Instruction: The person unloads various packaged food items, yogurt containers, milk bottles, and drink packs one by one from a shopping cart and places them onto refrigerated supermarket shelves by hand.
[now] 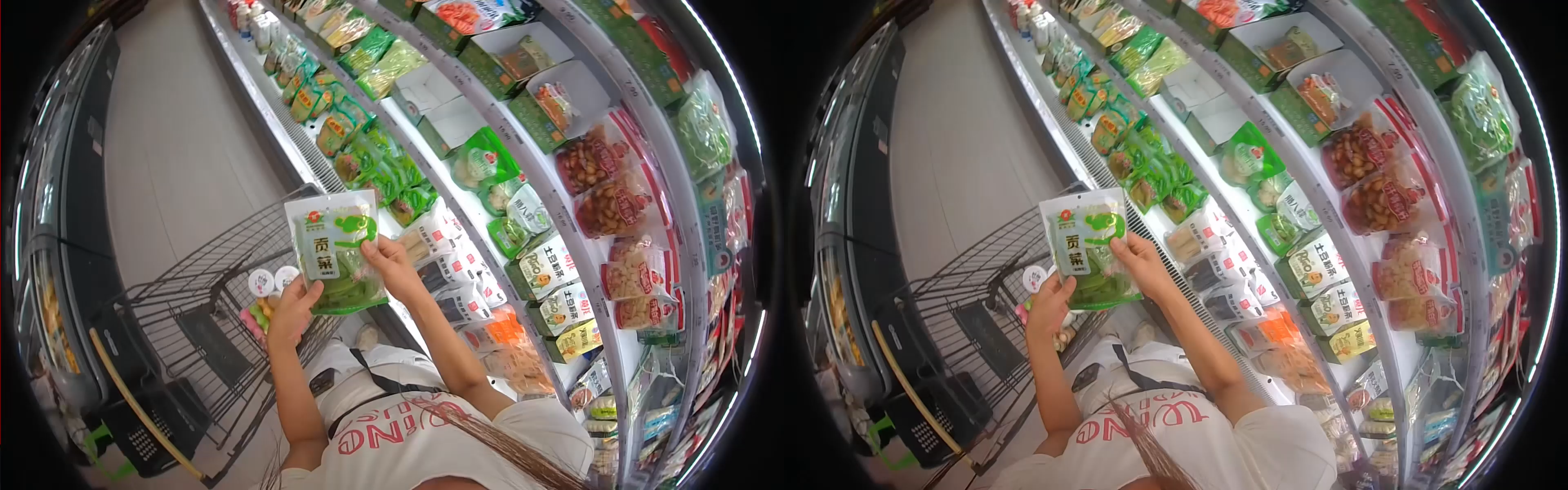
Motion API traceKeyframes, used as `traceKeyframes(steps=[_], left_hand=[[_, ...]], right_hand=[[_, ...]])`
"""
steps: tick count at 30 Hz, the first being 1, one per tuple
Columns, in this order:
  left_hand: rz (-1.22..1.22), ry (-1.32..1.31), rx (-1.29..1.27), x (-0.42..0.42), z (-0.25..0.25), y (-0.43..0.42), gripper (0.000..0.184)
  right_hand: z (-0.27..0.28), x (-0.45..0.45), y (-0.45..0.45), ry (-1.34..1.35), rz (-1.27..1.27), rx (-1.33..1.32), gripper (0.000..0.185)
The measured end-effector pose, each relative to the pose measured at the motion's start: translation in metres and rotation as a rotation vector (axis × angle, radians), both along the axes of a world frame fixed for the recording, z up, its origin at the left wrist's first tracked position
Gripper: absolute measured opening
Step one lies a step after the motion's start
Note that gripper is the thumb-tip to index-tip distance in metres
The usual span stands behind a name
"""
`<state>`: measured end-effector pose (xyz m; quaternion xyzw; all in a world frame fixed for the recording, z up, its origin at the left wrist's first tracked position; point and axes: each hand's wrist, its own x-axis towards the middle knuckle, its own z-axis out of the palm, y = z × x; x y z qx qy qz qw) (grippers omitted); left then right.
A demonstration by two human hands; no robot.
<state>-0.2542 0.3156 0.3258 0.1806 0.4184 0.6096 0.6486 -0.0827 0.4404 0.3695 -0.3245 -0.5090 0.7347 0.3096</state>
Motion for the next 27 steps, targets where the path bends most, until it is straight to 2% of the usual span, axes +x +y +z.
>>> traceKeyframes(steps=[2,5,9,13,14,18,22,23,25,27], left_hand=[[-0.085,-0.041,0.104,0.022,0.019,0.013,0.043],[-0.132,0.057,0.189,0.051,0.032,0.040,0.044],[-0.198,0.011,0.369,0.099,0.078,0.077,0.045],[-0.273,0.028,0.509,0.135,0.140,0.097,0.054],[-0.333,0.071,0.561,0.140,0.148,0.103,0.065],[-0.451,0.086,0.618,0.162,0.183,0.110,0.080],[-0.392,0.193,0.723,0.177,0.224,0.128,0.084],[-0.376,0.267,0.824,0.184,0.240,0.142,0.082],[-0.332,0.365,0.972,0.201,0.277,0.173,0.078],[-0.267,0.425,1.121,0.224,0.323,0.204,0.079]], right_hand=[[0.017,0.034,0.005,-0.030,-0.037,0.078,0.035],[0.062,0.075,0.010,0.002,-0.089,0.130,0.039],[0.106,0.127,0.018,0.028,-0.245,0.300,0.038],[0.152,0.169,0.027,-0.078,-0.381,0.496,0.032],[0.172,0.174,0.024,-0.090,-0.397,0.531,0.031],[0.205,0.201,0.038,-0.239,-0.450,0.689,0.027],[0.250,0.219,0.035,-0.272,-0.617,0.866,0.022],[0.267,0.225,0.035,-0.306,-0.681,0.949,0.021],[0.305,0.228,0.039,-0.076,-0.791,1.010,0.020],[0.347,0.245,0.038,-0.178,-0.883,1.054,0.025]])
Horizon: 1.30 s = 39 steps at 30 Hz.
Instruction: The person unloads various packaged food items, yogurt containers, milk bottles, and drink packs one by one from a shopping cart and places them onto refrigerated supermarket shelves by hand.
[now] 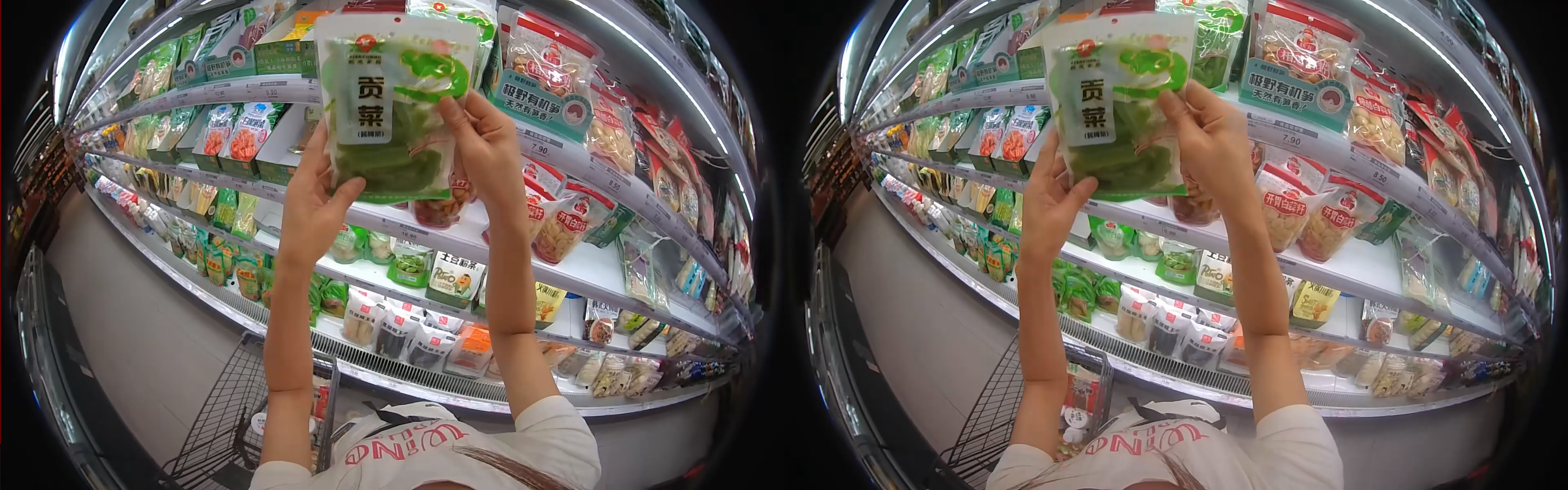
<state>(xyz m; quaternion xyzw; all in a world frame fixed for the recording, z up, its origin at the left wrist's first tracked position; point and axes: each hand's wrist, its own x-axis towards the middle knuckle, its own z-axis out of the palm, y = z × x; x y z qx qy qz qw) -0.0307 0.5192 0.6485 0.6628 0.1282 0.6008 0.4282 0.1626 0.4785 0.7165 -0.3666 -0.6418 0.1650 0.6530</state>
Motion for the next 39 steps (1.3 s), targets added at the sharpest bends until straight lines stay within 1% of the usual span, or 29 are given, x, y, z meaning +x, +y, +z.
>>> traceKeyframes(steps=[2,4,5,8,9,10,11,12,13,14,15,16,17,18,19,20,22,23,26,29,32,35,36,37,38,39], left_hand=[[0.054,-0.023,0.195,0.027,0.036,0.037,0.079],[0.145,0.012,0.356,0.051,0.068,0.068,0.077],[0.211,0.049,0.417,0.061,0.080,0.080,0.076],[0.393,0.126,0.408,0.083,0.110,0.088,0.074],[0.440,0.179,0.552,0.091,0.103,0.117,0.078],[0.581,0.283,0.541,0.095,0.096,0.121,0.080],[0.723,0.385,0.527,0.099,0.091,0.126,0.081],[0.869,0.487,0.510,0.102,0.089,0.125,0.084],[0.838,0.501,0.417,0.101,0.085,0.117,0.086],[0.905,0.528,0.465,0.101,0.084,0.111,0.086],[0.972,0.556,0.505,0.102,0.081,0.105,0.086],[1.037,0.584,0.539,0.102,0.079,0.102,0.087],[1.010,0.546,0.540,0.102,0.079,0.104,0.076],[0.982,0.524,0.568,0.101,0.077,0.108,0.069],[0.955,0.503,0.595,0.099,0.075,0.113,0.062],[0.927,0.479,0.621,0.097,0.074,0.117,0.055],[0.790,0.387,0.581,0.097,0.076,0.119,0.043],[0.720,0.342,0.560,0.097,0.076,0.119,0.037],[0.747,0.366,0.564,0.096,0.080,0.109,0.025],[0.770,0.408,0.590,0.094,0.075,0.109,0.014],[0.768,0.407,0.610,0.095,0.075,0.107,0.011],[0.733,0.343,0.669,0.091,0.063,0.098,0.020],[0.733,0.318,0.653,0.085,0.057,0.079,0.024],[0.737,0.290,0.635,0.075,0.041,0.050,0.028],[0.719,0.324,0.592,0.061,0.016,0.025,0.030],[0.697,0.355,0.553,0.046,-0.016,0.000,0.032]], right_hand=[[0.035,0.011,0.005,-0.001,-0.175,0.042,0.026],[0.061,0.029,0.026,-0.014,-0.268,0.194,0.028],[0.072,0.039,0.036,-0.004,-0.299,0.149,0.028],[0.091,0.061,0.063,-0.004,-0.399,0.086,0.028],[0.088,0.066,0.073,-0.029,-0.437,0.115,0.028],[0.085,0.068,0.077,-0.054,-0.475,0.142,0.028],[0.082,0.072,0.074,-0.110,-0.435,0.009,0.031],[0.079,0.072,0.071,-0.190,-0.500,-0.006,0.033],[0.075,0.070,0.069,-0.263,-0.563,-0.016,0.035],[0.073,0.070,0.071,-0.331,-0.627,-0.023,0.039],[0.074,0.068,0.079,-0.491,-0.778,0.027,0.040],[0.069,0.066,0.080,-0.552,-0.867,0.079,0.042],[0.059,0.061,0.081,-0.614,-0.955,0.132,0.044],[0.051,0.050,0.076,-0.675,-1.042,0.185,0.046],[0.043,0.043,0.074,-0.650,-1.051,0.095,0.046],[0.040,0.038,0.069,-0.694,-1.042,0.000,0.045],[0.038,0.031,0.059,-0.780,-1.021,-0.191,0.045],[0.035,0.031,0.059,-0.786,-1.069,-0.153,0.041],[0.038,0.030,0.056,-0.809,-1.062,-0.168,0.034],[0.016,0.034,0.068,-0.808,-1.130,-0.013,0.027],[0.008,0.027,0.073,-0.764,-1.170,0.001,0.014],[-0.002,0.027,0.063,-0.735,-1.128,0.166,0.014],[-0.008,0.022,0.055,-0.675,-1.109,0.264,0.014],[-0.020,0.015,0.039,-0.616,-1.084,0.363,0.013],[-0.034,0.007,0.022,-0.554,-1.055,0.457,0.014],[-0.057,-0.004,0.008,-0.511,-0.932,0.456,0.014]])
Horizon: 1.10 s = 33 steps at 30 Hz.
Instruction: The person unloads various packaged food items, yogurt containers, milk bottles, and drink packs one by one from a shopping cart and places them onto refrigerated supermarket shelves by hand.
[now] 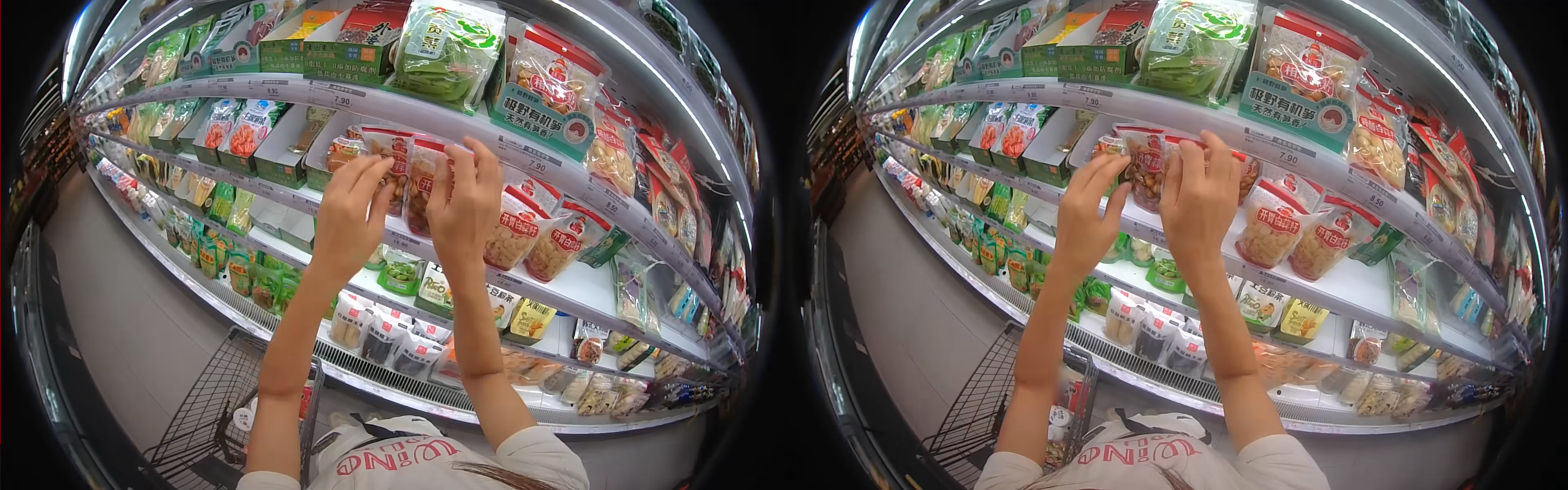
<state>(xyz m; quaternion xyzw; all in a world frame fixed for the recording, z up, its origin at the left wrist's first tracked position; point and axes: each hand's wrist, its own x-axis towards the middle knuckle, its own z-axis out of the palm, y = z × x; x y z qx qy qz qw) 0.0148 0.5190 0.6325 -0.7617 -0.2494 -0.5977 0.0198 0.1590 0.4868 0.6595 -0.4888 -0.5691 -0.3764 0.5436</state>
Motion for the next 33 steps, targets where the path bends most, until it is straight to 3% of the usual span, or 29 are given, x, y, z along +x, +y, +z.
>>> traceKeyframes(steps=[2,3,5,6,7,9,11,12,13,15,16,19,23,33], left_hand=[[0.072,0.039,-0.244,-0.034,-0.090,-0.049,0.030],[0.159,0.101,-0.393,-0.054,-0.148,-0.071,0.031],[0.332,0.199,-0.747,-0.106,-0.276,-0.133,0.037],[0.541,0.239,-0.897,-0.134,-0.340,-0.173,0.041],[0.692,0.249,-1.114,-0.154,-0.372,-0.214,0.043],[0.934,0.280,-1.165,-0.184,-0.417,-0.281,0.039],[0.954,0.253,-1.338,-0.197,-0.442,-0.322,0.037],[0.860,0.188,-1.316,-0.207,-0.478,-0.341,0.035],[0.932,0.221,-1.279,-0.202,-0.493,-0.353,0.036],[1.082,0.279,-1.241,-0.179,-0.468,-0.354,0.036],[1.150,0.327,-1.142,-0.179,-0.477,-0.355,0.028],[1.206,0.130,-1.198,-0.179,-0.479,-0.346,0.015],[1.200,0.105,-1.303,-0.184,-0.480,-0.340,0.016],[1.174,0.013,-1.470,-0.226,-0.490,-0.306,0.019]], right_hand=[[-0.079,-0.031,-0.017,0.072,0.291,-0.113,0.015],[-0.129,-0.052,-0.025,0.140,0.466,-0.301,0.015],[-0.249,-0.092,-0.043,0.108,0.770,-0.894,0.038],[-0.321,-0.116,-0.053,-0.012,0.790,-1.079,0.053],[-0.374,-0.136,-0.067,-0.012,0.942,-1.151,0.060],[-0.414,-0.164,-0.093,-0.204,1.089,-1.397,0.057],[-0.466,-0.185,-0.112,-0.395,1.159,-1.339,0.054],[-0.468,-0.192,-0.117,-0.502,1.191,-1.432,0.051],[-0.492,-0.200,-0.123,-0.647,1.202,-1.436,0.046],[-0.508,-0.201,-0.134,-0.810,1.216,-1.407,0.037],[-0.512,-0.198,-0.140,-0.729,1.228,-1.296,0.035],[-0.528,-0.207,-0.134,-0.614,1.248,-1.339,0.021],[-0.533,-0.217,-0.129,-0.735,1.164,-1.319,0.019],[-0.536,-0.258,-0.094,-0.656,1.163,-1.328,0.020]])
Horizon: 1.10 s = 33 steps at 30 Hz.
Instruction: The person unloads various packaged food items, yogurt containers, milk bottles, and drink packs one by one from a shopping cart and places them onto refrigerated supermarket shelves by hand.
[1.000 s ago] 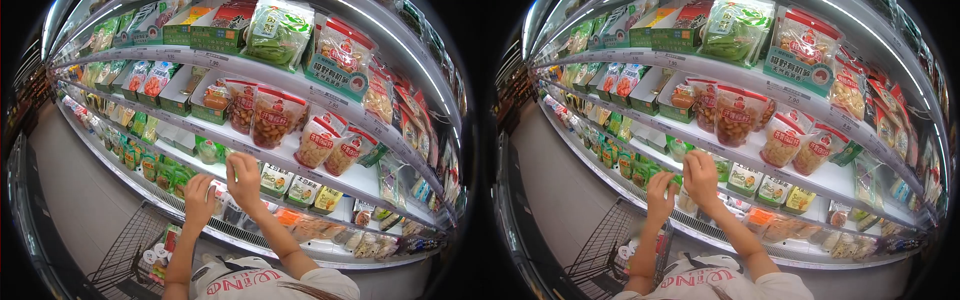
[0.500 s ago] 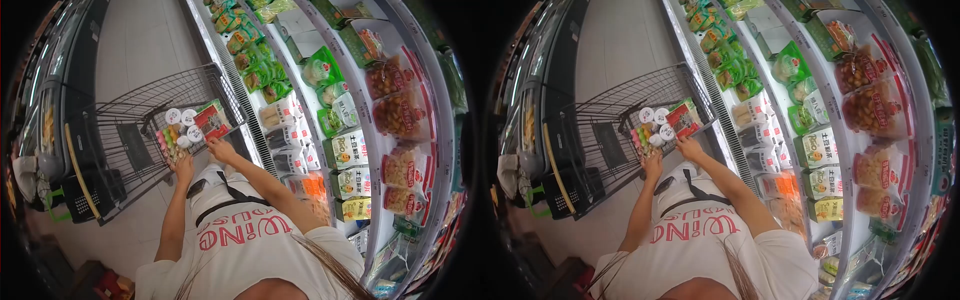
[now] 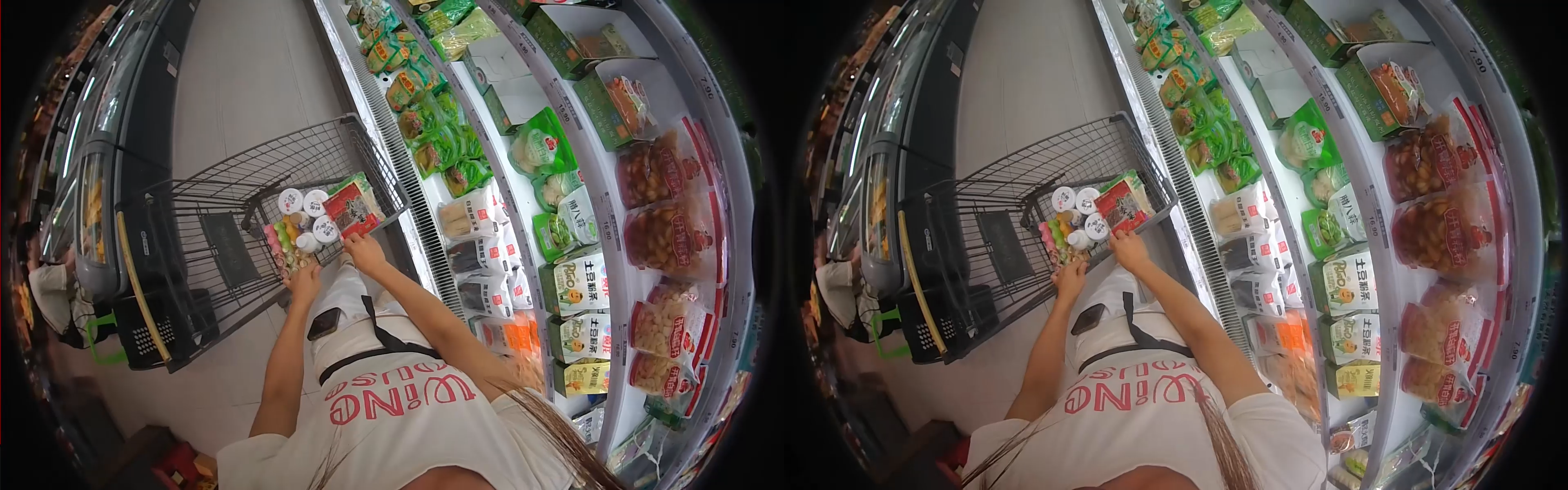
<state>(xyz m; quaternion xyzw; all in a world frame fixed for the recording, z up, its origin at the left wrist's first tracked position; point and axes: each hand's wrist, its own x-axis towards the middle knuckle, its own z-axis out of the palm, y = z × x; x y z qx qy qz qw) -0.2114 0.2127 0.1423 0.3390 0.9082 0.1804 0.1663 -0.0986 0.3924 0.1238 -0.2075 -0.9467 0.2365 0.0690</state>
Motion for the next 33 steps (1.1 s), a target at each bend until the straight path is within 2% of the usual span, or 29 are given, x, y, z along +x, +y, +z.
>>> traceKeyframes(steps=[6,9,12,15,18,21,24,27,30,31,33], left_hand=[[0.036,0.025,-0.009,-0.044,0.004,0.055,0.021],[0.084,0.003,-0.012,-0.069,0.009,0.088,0.021],[0.120,-0.124,-0.024,-0.103,0.006,0.121,0.024],[0.006,-0.310,0.007,-0.150,-0.014,0.148,0.027],[-0.257,-0.064,-0.213,-0.188,-0.018,0.180,0.027],[-0.257,-0.507,-0.290,-0.227,-0.015,0.208,0.029],[-0.034,-0.992,-0.355,-0.264,0.002,0.244,0.032],[0.342,-0.991,0.202,-0.270,-0.081,0.265,0.021],[0.661,-1.205,0.132,-0.273,-0.140,0.293,0.016],[0.833,-1.336,0.070,-0.276,-0.129,0.305,0.022],[0.846,-1.495,0.090,-0.273,-0.189,0.301,0.020]], right_hand=[[0.001,-0.052,0.051,0.076,-0.032,0.037,0.018],[-0.004,-0.085,0.084,0.033,0.004,0.034,0.018],[0.003,-0.117,0.119,0.025,0.035,0.063,0.018],[0.005,-0.150,0.153,-0.057,0.073,0.041,0.022],[0.014,-0.181,0.184,-0.089,0.143,0.105,0.028],[0.028,-0.209,0.209,-0.242,0.231,0.108,0.031],[0.053,-0.235,0.229,-0.305,0.348,0.104,0.032],[0.036,-0.266,0.251,-0.583,0.391,-0.181,0.031],[0.010,-0.296,0.281,-0.395,-0.100,-0.663,0.026],[-0.030,-0.299,0.292,-0.195,-0.053,-0.334,0.024],[-0.080,-0.300,0.305,-0.279,-0.199,-0.268,0.029]])
